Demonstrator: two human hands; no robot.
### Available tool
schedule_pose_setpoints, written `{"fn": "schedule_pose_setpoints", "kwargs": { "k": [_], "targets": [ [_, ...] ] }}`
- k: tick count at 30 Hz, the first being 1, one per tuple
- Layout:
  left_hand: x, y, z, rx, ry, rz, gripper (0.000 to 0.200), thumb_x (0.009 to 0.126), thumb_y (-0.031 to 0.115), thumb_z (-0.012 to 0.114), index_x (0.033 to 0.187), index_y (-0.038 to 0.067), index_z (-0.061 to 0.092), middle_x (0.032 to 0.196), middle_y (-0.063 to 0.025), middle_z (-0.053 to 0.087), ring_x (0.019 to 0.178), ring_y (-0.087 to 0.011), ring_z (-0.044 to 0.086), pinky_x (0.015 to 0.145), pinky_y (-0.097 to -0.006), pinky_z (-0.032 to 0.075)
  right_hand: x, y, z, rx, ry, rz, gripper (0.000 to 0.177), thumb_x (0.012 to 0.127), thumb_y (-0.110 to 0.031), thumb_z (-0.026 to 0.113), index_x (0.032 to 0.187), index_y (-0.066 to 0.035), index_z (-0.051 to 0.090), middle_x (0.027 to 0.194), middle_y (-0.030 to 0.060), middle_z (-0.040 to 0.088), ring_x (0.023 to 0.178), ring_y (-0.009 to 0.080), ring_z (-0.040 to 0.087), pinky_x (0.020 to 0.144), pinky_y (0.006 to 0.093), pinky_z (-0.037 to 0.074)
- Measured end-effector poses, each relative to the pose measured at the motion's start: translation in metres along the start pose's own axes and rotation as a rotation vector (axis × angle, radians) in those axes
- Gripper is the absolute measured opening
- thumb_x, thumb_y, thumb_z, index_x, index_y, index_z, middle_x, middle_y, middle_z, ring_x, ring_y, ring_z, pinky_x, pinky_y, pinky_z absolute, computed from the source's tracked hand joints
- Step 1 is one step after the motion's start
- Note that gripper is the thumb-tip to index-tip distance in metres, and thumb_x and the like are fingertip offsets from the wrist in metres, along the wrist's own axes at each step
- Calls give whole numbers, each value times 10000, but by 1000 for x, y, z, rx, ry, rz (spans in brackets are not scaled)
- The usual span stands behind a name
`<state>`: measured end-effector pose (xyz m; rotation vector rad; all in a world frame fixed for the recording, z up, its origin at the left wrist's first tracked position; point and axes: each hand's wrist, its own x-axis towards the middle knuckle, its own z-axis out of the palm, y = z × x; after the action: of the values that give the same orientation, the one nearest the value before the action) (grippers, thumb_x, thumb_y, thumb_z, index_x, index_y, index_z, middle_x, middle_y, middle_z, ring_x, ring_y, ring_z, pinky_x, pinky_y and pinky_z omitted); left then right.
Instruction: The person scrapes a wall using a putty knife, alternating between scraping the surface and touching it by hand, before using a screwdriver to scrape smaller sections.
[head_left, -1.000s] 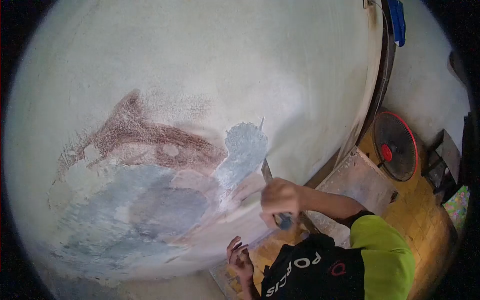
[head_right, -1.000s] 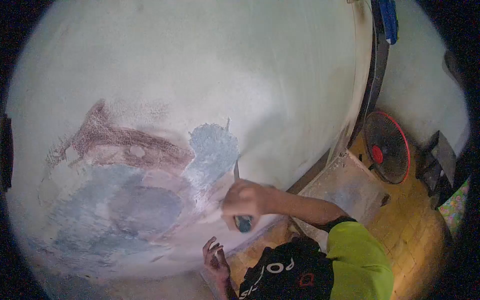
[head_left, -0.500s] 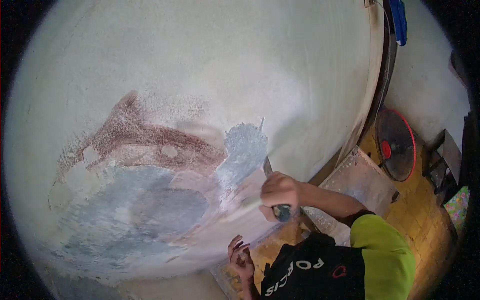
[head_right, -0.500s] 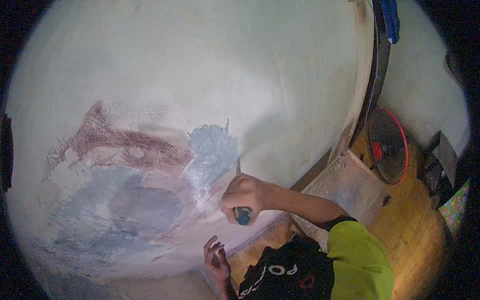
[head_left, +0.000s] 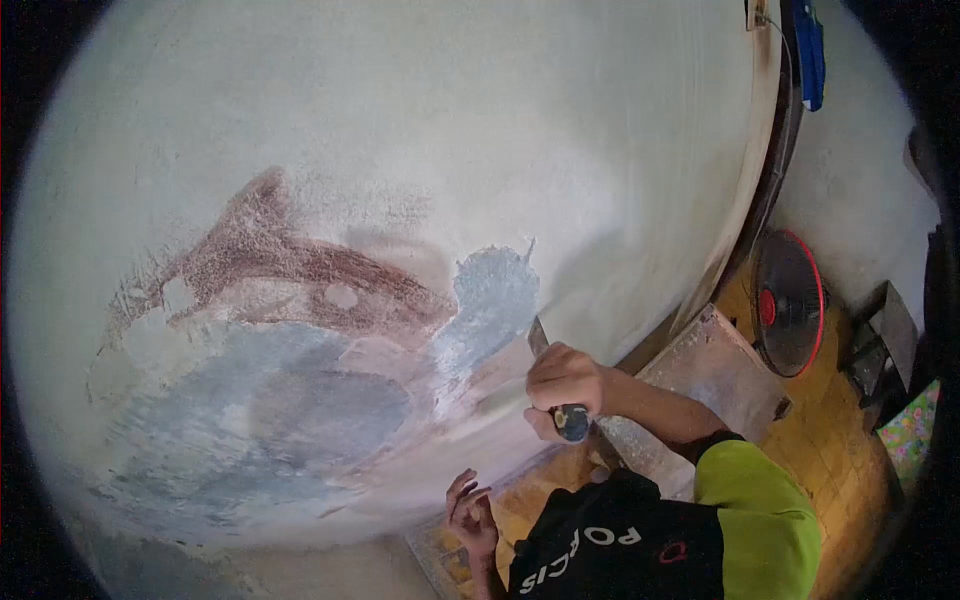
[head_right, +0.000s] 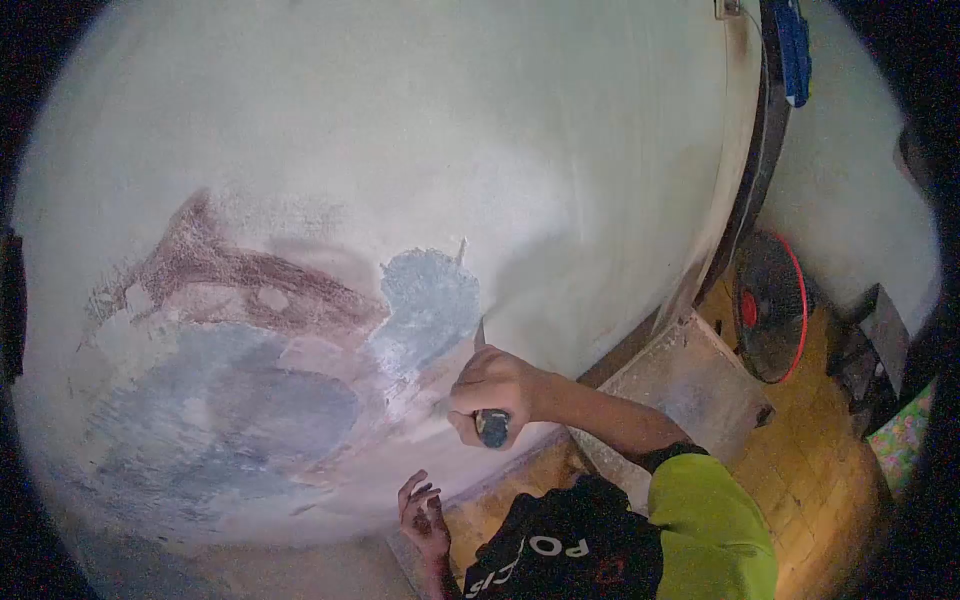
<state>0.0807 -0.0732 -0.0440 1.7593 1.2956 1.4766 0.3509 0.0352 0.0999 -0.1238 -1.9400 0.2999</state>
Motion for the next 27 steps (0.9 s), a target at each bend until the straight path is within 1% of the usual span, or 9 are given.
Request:
{"fn": "schedule_pose_setpoints", "kwargs": {
  "k": [6, 9, 11, 15, 16, 19, 23, 26, 27],
  "targets": [
    [-8, 1, -6, 1, 0, -10, 105, 881, -7, 619, 881, 38, 713, 1177, -178, 650, 1148, -331, 608, 875, -424, 540, -15, 11, 2, -35, 5, 80, 196, 768, -162, 748, 705, -102, 572, 623, 18, 553, 520, 212, 584, 482, 347, 431],
    [-8, 3, -13, 45, -21, -18, 116, 865, -28, 621, 878, 36, 717, 1180, -176, 649, 1145, -325, 611, 877, -423, 540, -2, -3, 4, -96, 57, -8, 285, 715, 59, 646, 580, -90, 443, 535, 49, 410, 437, 236, 504, 398, 378, 350],
    [-2, 5, -7, 53, -10, -25, 115, 858, -30, 625, 876, 35, 718, 1177, -175, 651, 1143, -321, 613, 881, -421, 539, -15, 8, 5, -178, -138, 91, 304, 703, 61, 642, 575, -85, 409, 532, 59, 382, 428, 239, 482, 394, 373, 339],
    [-1, 5, -3, 14, 23, -58, 119, 858, -34, 620, 882, 31, 717, 1184, -176, 649, 1143, -321, 615, 891, -417, 536, 3, 2, 5, -113, 67, 94, 327, 701, 73, 617, 562, -95, 374, 526, 52, 356, 420, 229, 474, 391, 372, 340],
    [-2, 5, -2, -5, 20, -61, 118, 859, -32, 620, 883, 30, 717, 1186, -176, 649, 1143, -323, 615, 892, -417, 536, -4, -4, 1, -185, -29, 119, 182, 775, -128, 681, 686, -70, 534, 622, 66, 532, 523, 219, 555, 512, 356, 439],
    [-1, 2, -1, -43, 13, -35, 113, 863, -25, 622, 895, 29, 715, 1186, -175, 650, 1144, -328, 616, 891, -421, 534, -9, -19, -3, -166, -101, 3, 161, 773, -129, 668, 667, -102, 550, 590, 58, 526, 521, 222, 557, 550, 362, 455],
    [-3, 4, -6, 14, -13, -33, 94, 872, -3, 622, 891, 31, 707, 1188, -177, 650, 1139, -323, 617, 889, -423, 532, -42, 32, -1, -354, 19, 470, 128, 688, -231, 712, 658, -199, 592, 634, -22, 564, 613, 224, 614, 565, 359, 462],
    [-14, -26, -3, -167, 9, -137, 107, 876, -9, 609, 881, 36, 706, 1194, -170, 643, 1125, -307, 623, 891, -419, 529, -33, -2, -11, -274, -283, 160, 267, 688, -80, 740, 600, -123, 491, 562, 41, 478, 497, 241, 550, 481, 357, 404],
    [-13, -19, 0, -112, -4, -128, 115, 876, -15, 605, 880, 38, 706, 1194, -170, 642, 1126, -308, 622, 892, -418, 528, -16, -16, -6, -88, -66, -6, 312, 687, -60, 746, 589, -103, 453, 553, 52, 444, 482, 234, 531, 465, 359, 392]
  ]
}}
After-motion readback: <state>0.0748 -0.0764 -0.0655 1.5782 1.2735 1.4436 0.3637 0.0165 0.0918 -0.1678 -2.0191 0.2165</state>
